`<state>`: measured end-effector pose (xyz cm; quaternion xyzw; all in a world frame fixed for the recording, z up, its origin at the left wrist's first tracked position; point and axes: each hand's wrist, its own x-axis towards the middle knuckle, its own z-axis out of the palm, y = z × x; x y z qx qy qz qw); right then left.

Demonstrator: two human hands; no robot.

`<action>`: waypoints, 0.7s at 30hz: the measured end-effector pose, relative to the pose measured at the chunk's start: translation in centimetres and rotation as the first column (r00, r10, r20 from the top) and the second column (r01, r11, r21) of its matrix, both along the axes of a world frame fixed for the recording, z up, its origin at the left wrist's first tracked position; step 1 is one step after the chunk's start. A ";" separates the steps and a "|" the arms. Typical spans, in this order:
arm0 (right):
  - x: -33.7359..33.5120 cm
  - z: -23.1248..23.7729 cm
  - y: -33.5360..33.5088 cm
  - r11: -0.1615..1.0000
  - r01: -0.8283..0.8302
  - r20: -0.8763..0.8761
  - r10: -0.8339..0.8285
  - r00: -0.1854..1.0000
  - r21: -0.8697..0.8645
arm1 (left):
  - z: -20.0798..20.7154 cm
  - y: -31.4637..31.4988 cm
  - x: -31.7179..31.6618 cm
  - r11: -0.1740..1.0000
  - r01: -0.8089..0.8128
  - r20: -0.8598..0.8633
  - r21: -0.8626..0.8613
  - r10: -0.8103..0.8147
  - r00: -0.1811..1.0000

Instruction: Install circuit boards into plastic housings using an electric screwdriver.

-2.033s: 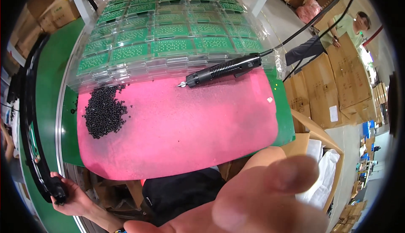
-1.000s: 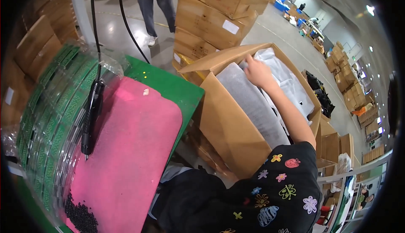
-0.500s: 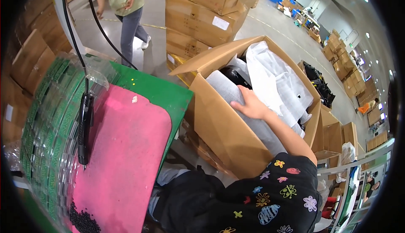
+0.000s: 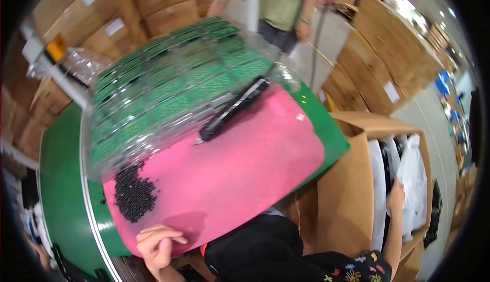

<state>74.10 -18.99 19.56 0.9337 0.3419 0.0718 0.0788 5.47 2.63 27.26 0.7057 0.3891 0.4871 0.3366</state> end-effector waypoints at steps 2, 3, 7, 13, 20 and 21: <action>-1.7 1.4 1.0 0.995 0.023 0.050 -0.019 0.999 -0.092 | -0.3 -0.3 -0.4 0.995 0.094 -0.007 -0.018 -0.094 0.996; -2.1 1.8 0.9 0.994 0.031 0.068 -0.024 0.997 -0.104 | -0.5 -0.3 -0.2 0.993 0.116 0.002 -0.006 -0.116 0.993; -2.2 5.0 0.9 0.997 -0.026 0.184 0.038 0.982 -0.068 | -1.3 -0.1 -0.1 0.979 0.201 0.021 -0.032 -0.200 0.980; -1.2 7.2 0.2 0.999 0.031 0.307 -0.023 0.951 -0.019 | -2.7 -0.1 1.1 0.975 0.219 0.033 -0.046 -0.218 0.975; -2.3 8.8 0.7 1.000 0.030 0.305 -0.027 0.952 -0.007 | -3.3 -0.1 1.2 0.975 0.219 -0.004 -0.045 -0.219 0.976; -3.5 8.9 0.7 1.000 -0.013 0.339 0.010 0.941 0.007 | -3.3 0.0 1.2 0.974 0.221 -0.002 -0.057 -0.221 0.975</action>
